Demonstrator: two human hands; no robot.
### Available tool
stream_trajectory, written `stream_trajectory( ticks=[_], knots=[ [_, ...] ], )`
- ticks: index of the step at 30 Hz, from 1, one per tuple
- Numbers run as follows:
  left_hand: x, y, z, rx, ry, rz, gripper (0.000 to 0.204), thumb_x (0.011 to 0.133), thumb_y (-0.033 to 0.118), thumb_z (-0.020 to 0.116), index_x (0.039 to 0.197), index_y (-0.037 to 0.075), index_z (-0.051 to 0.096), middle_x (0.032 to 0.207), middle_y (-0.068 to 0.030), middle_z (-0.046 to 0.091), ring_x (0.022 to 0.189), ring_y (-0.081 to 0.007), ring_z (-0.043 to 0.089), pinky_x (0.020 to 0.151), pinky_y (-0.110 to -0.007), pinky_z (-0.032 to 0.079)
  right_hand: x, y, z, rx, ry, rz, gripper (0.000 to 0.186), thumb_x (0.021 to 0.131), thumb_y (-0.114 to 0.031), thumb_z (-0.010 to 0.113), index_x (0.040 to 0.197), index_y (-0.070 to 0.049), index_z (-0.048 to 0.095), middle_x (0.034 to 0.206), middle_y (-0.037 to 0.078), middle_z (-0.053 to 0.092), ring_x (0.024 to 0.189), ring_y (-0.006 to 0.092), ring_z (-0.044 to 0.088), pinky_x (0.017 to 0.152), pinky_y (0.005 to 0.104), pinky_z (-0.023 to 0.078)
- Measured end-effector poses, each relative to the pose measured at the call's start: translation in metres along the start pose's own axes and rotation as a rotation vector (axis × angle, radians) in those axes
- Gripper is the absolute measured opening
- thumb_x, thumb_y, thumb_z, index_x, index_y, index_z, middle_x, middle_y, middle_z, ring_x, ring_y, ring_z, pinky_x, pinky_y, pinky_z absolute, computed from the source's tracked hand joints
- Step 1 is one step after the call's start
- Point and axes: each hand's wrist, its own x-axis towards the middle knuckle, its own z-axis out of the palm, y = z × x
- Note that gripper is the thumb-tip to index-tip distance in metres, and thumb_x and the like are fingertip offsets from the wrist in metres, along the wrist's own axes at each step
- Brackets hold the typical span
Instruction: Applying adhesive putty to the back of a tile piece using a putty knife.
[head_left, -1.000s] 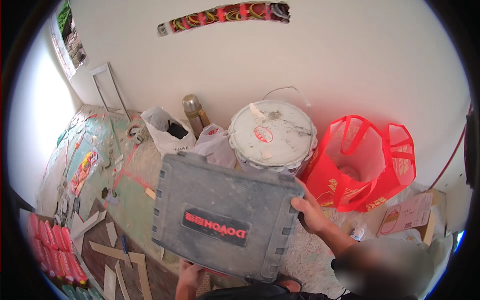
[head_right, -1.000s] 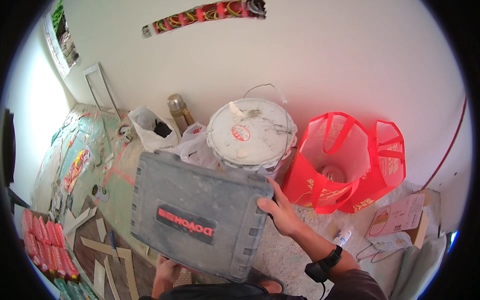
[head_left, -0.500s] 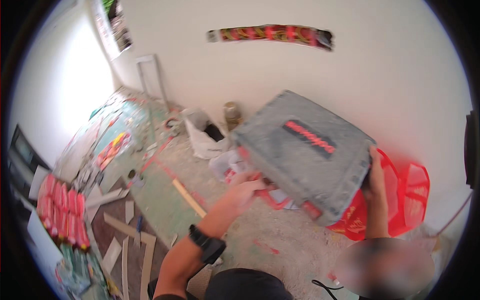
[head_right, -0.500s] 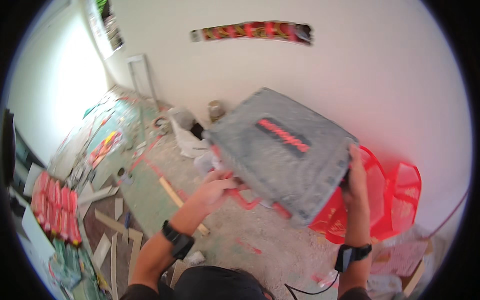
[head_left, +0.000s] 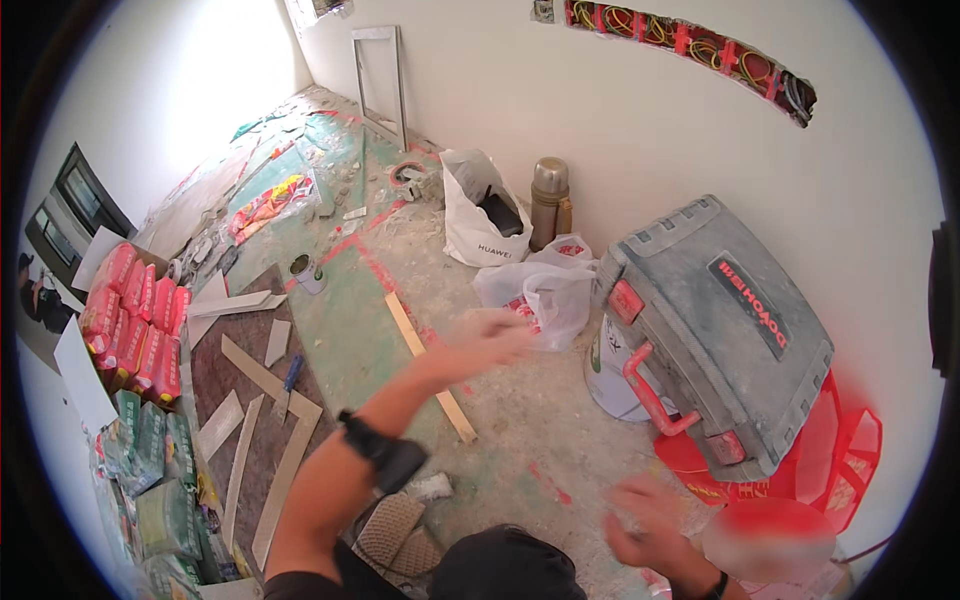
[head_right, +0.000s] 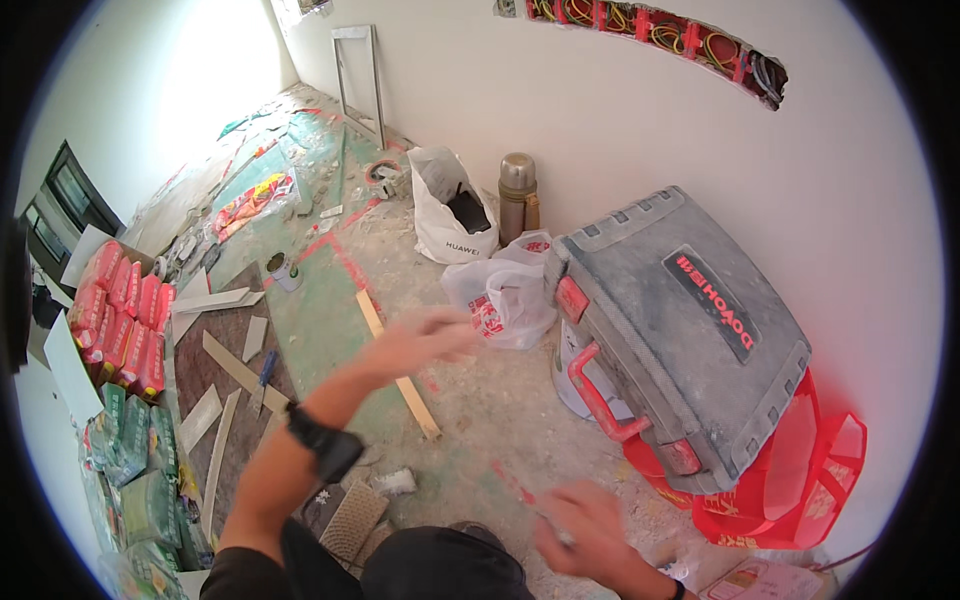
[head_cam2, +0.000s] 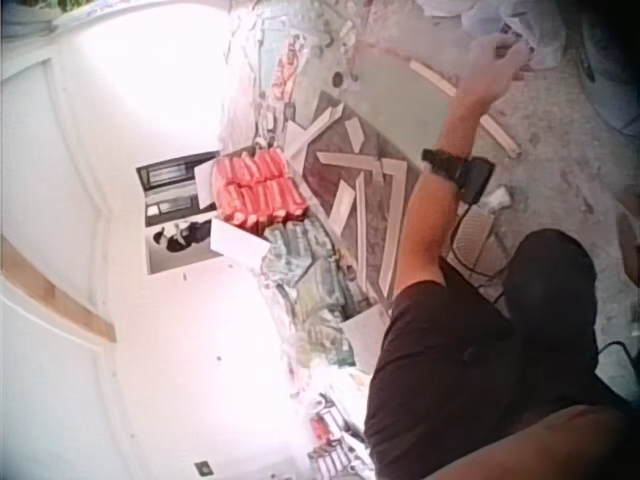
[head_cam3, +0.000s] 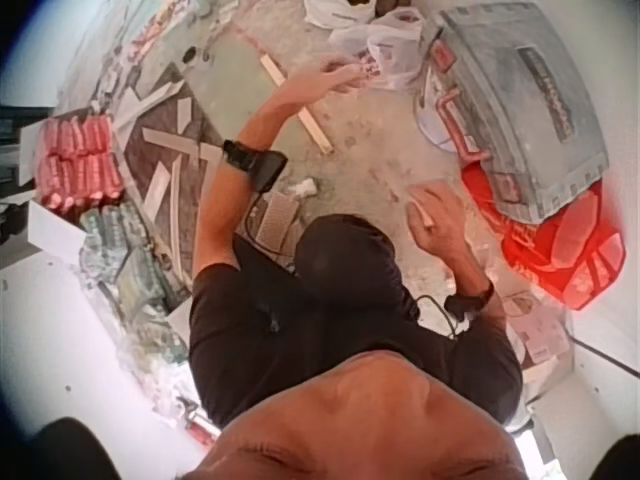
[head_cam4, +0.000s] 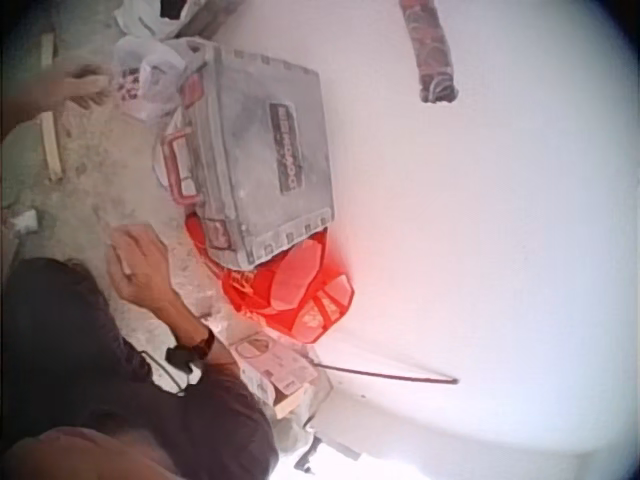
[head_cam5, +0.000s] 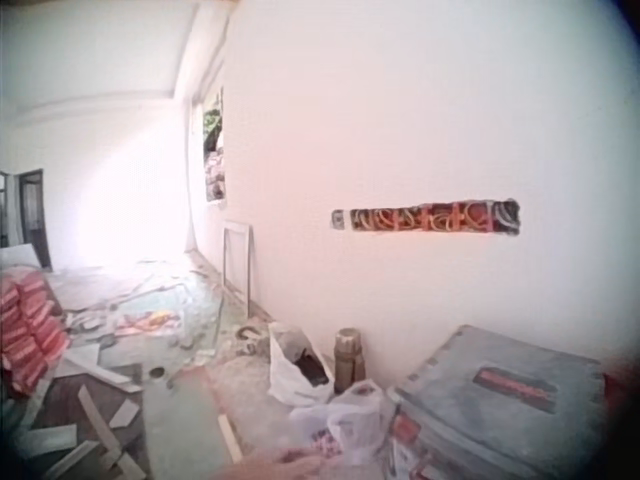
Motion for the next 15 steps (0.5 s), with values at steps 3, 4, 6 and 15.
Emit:
stream_trajectory(
  ticks=[3, 4, 6, 15],
  knots=[
    [-0.09, -0.054, -0.068, 0.071, 0.328, -0.172, 0.031, 0.098, 0.027, 0.061, 0.105, -0.002, 0.071, 0.097, -0.0053, 0.072, 0.088, -0.0123, 0.065, 0.078, -0.028, 0.053, 0.033, 0.078, 0.093, 0.063, -0.098, 0.118, 0.007, 0.081, -0.007, 0.065, 0.085, -0.001, 0.062, 0.088, 0.018, 0.061, 0.082, 0.038, 0.06, 0.071, 0.0463, 0.05],
    [-0.13, -0.076, -0.09, 0.08, 0.351, -0.243, 0.031, 0.098, 0.026, 0.061, 0.102, -0.002, 0.071, 0.095, -0.0055, 0.071, 0.085, -0.0121, 0.065, 0.076, -0.028, 0.053, 0.052, 0.106, 0.126, 0.014, -0.047, 0.139, 0.007, 0.083, -0.007, 0.062, 0.084, 0.0, 0.061, 0.087, 0.02, 0.059, 0.084, 0.0399, 0.059, 0.073, 0.0482, 0.048],
    [-0.194, -0.079, -0.096, 0.057, 0.497, -0.342, 0.033, 0.098, 0.027, 0.06, 0.101, -0.005, 0.07, 0.092, -0.0071, 0.071, 0.083, -0.015, 0.067, 0.074, -0.031, 0.054, 0.1, 0.167, 0.169, -0.056, 0.08, 0.174, 0.009, 0.084, -0.006, 0.056, 0.086, 0.002, 0.061, 0.091, 0.023, 0.06, 0.089, 0.043, 0.058, 0.078, 0.052, 0.047],
    [-0.48, -0.085, -0.104, 0.007, 0.706, -0.838, 0.041, 0.101, 0.028, 0.062, 0.135, 0.006, 0.06, 0.121, -0.0155, 0.068, 0.109, -0.0306, 0.067, 0.096, -0.042, 0.054, 0.281, 0.369, 0.257, -0.539, -0.229, 0.468, 0.016, 0.083, -0.008, 0.061, 0.093, 0.002, 0.068, 0.104, 0.026, 0.068, 0.102, 0.0414, 0.066, 0.089, 0.0502, 0.052]
  ],
)
